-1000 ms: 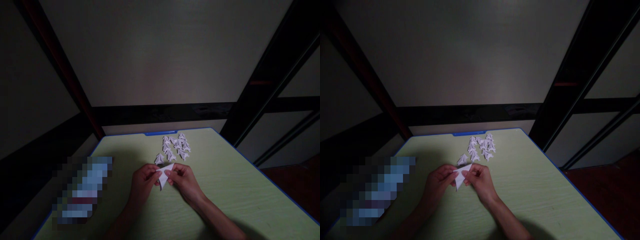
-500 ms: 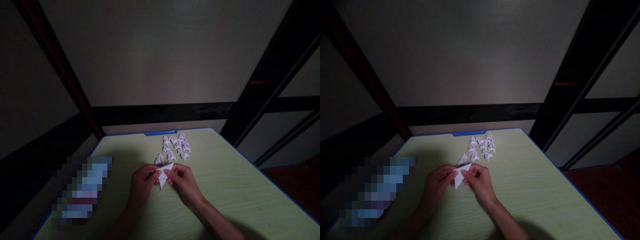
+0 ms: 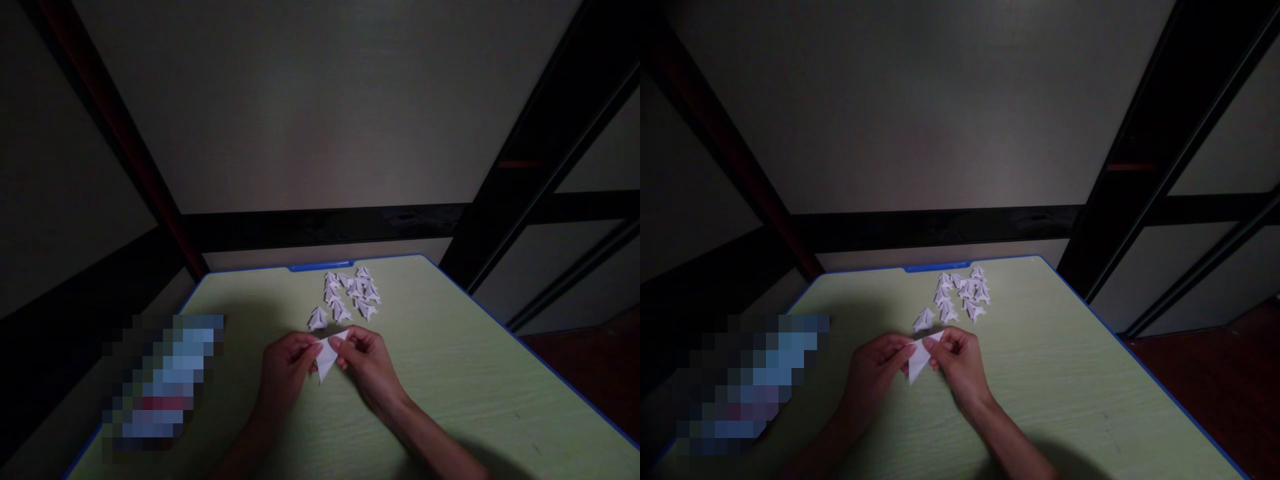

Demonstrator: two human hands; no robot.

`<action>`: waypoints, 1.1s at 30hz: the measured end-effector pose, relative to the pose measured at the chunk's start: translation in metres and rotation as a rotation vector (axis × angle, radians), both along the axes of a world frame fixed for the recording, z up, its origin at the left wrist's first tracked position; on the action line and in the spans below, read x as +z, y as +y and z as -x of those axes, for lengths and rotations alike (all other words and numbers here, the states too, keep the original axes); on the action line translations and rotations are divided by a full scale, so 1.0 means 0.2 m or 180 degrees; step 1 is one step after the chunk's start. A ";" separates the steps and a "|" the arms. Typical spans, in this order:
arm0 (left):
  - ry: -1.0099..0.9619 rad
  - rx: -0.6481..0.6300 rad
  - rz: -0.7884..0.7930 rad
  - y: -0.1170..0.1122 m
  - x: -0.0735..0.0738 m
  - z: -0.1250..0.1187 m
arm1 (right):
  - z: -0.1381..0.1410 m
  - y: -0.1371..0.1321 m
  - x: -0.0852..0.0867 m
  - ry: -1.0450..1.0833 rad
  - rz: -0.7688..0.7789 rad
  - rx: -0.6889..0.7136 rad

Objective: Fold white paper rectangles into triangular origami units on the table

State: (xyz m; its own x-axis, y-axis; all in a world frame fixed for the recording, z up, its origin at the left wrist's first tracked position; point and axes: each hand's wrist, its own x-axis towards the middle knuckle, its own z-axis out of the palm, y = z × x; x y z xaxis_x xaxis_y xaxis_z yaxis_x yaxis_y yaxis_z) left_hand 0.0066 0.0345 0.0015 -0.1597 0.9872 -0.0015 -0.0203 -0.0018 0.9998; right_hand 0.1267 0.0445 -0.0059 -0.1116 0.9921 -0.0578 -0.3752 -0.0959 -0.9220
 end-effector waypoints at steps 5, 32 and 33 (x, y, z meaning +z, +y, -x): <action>0.0090 -0.0089 -0.0070 -0.01 0.00 0.00 | -0.01 0.01 -0.01 0.0050 -0.0121 -0.0082; 0.0035 -0.0680 0.0199 -0.02 0.01 -0.01 | -0.02 -0.03 -0.01 -0.1974 -0.0952 0.0143; 0.0042 -0.0609 0.0180 -0.01 0.01 0.00 | -0.02 -0.03 0.00 -0.1992 -0.1029 0.0195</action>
